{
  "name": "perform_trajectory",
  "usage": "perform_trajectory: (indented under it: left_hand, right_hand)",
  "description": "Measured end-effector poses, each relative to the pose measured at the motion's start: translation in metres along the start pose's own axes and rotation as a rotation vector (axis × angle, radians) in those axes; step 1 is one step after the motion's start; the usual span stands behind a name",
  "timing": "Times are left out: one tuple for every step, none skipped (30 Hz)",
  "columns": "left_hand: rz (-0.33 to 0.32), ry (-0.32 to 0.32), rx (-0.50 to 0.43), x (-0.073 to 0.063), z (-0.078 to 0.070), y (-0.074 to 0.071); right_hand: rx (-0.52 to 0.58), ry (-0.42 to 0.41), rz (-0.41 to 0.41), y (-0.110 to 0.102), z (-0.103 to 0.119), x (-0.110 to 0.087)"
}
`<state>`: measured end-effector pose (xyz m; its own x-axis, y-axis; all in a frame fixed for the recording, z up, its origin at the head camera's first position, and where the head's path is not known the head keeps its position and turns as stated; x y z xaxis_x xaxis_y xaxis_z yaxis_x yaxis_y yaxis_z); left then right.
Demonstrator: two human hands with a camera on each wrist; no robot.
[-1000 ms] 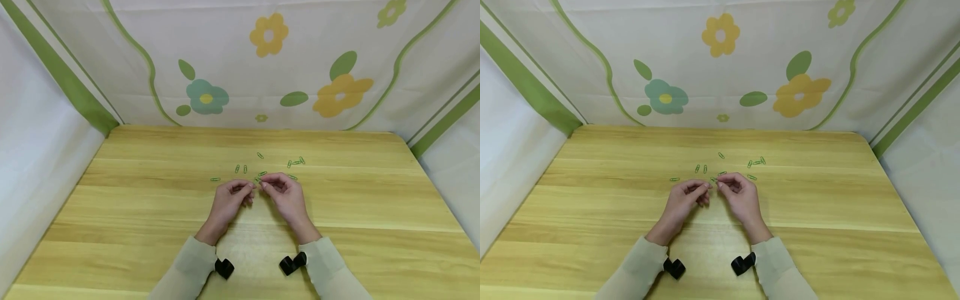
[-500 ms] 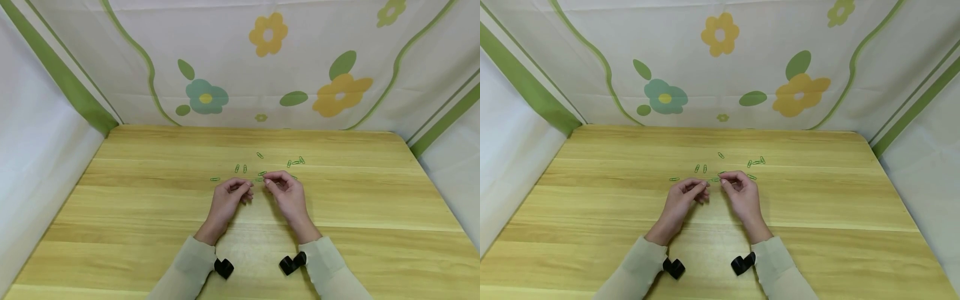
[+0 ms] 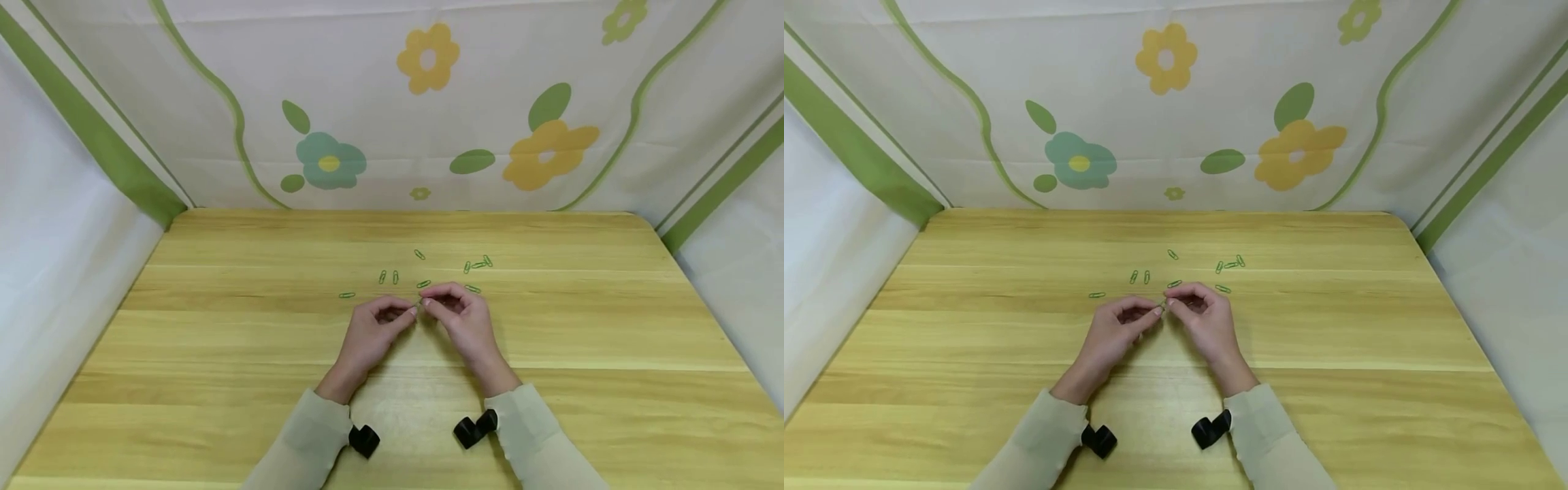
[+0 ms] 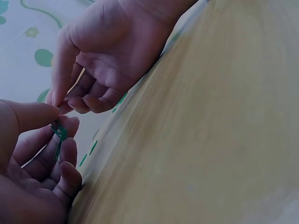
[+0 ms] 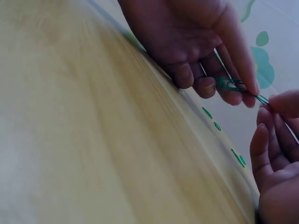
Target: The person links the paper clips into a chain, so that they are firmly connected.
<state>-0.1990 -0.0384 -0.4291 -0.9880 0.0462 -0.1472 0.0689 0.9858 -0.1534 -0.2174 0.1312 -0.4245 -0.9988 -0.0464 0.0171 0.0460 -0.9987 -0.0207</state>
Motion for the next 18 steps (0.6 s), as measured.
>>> perform_trajectory:
  left_hand:
    - [0.002, 0.007, 0.002, 0.000, 0.000, 0.000]
    - [0.001, 0.007, 0.001, 0.000, 0.000, 0.000]
    - [-0.001, 0.002, -0.011, -0.001, 0.000, -0.001]
    - [-0.004, 0.000, -0.023, -0.001, 0.000, -0.001]
    - [-0.008, -0.003, -0.039, -0.001, 0.000, -0.002]
    - [-0.011, -0.004, -0.059, -0.001, 0.000, -0.003]
    - [-0.014, -0.002, -0.080, -0.001, -0.001, -0.004]
    - [-0.018, -0.004, -0.098, -0.002, -0.001, -0.004]
    - [-0.023, -0.001, -0.118, -0.002, -0.002, -0.005]
    - [-0.030, 0.012, -0.130, -0.002, -0.004, -0.007]
    - [-0.042, 0.024, -0.146, -0.002, -0.005, -0.008]
    - [-0.057, 0.037, -0.159, -0.002, -0.006, -0.010]
    - [-0.073, 0.048, -0.174, -0.002, -0.007, -0.012]
    - [-0.088, 0.059, -0.187, -0.002, -0.008, -0.014]
    - [-0.102, 0.069, -0.203, -0.001, -0.008, -0.015]
    - [-0.112, 0.074, -0.218, -0.001, -0.009, -0.016]
    - [-0.121, 0.074, -0.233, -0.001, -0.008, -0.018]
    - [-0.127, 0.074, -0.246, -0.001, -0.008, -0.018]
  right_hand:
    - [-0.013, 0.005, -0.022, -0.003, 0.000, 0.001]
    - [-0.032, 0.008, -0.052, -0.006, -0.001, 0.002]
    - [-0.045, 0.011, -0.089, -0.012, -0.001, 0.003]
    - [-0.062, 0.012, -0.137, -0.018, -0.002, 0.004]
    - [-0.082, 0.009, -0.190, -0.026, -0.002, 0.005]
    - [-0.103, 0.005, -0.247, -0.034, -0.002, 0.006]
    - [-0.121, 0.004, -0.301, -0.043, -0.002, 0.006]
    - [-0.137, 0.004, -0.349, -0.051, -0.002, 0.007]
    - [-0.149, 0.003, -0.390, -0.059, -0.001, 0.007]
    - [-0.169, 0.002, -0.423, -0.066, -0.001, 0.006]
    - [-0.192, -0.001, -0.448, -0.073, 0.000, 0.006]
    - [-0.210, 0.001, -0.469, -0.078, 0.000, 0.006]
    - [-0.226, 0.004, -0.488, -0.083, 0.001, 0.006]
    - [-0.237, 0.005, -0.503, -0.087, 0.001, 0.005]
    - [-0.251, 0.007, -0.518, -0.091, 0.001, 0.005]
    - [-0.270, 0.011, -0.531, -0.094, 0.001, 0.005]
    - [-0.288, 0.016, -0.538, -0.097, 0.001, 0.005]
    - [-0.305, 0.023, -0.540, -0.099, 0.001, 0.005]
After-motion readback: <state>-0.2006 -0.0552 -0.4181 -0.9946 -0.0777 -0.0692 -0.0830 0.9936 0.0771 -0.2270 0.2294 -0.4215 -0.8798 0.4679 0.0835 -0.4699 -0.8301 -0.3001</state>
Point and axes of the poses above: each hand's wrist, its own x-axis towards the middle knuckle, its own y-axis out of the palm, z = x × y, the point moved 9 cm from there along x, towards the middle knuckle, and after that the axes turned 2 degrees about -y, right-handed, at the moved point
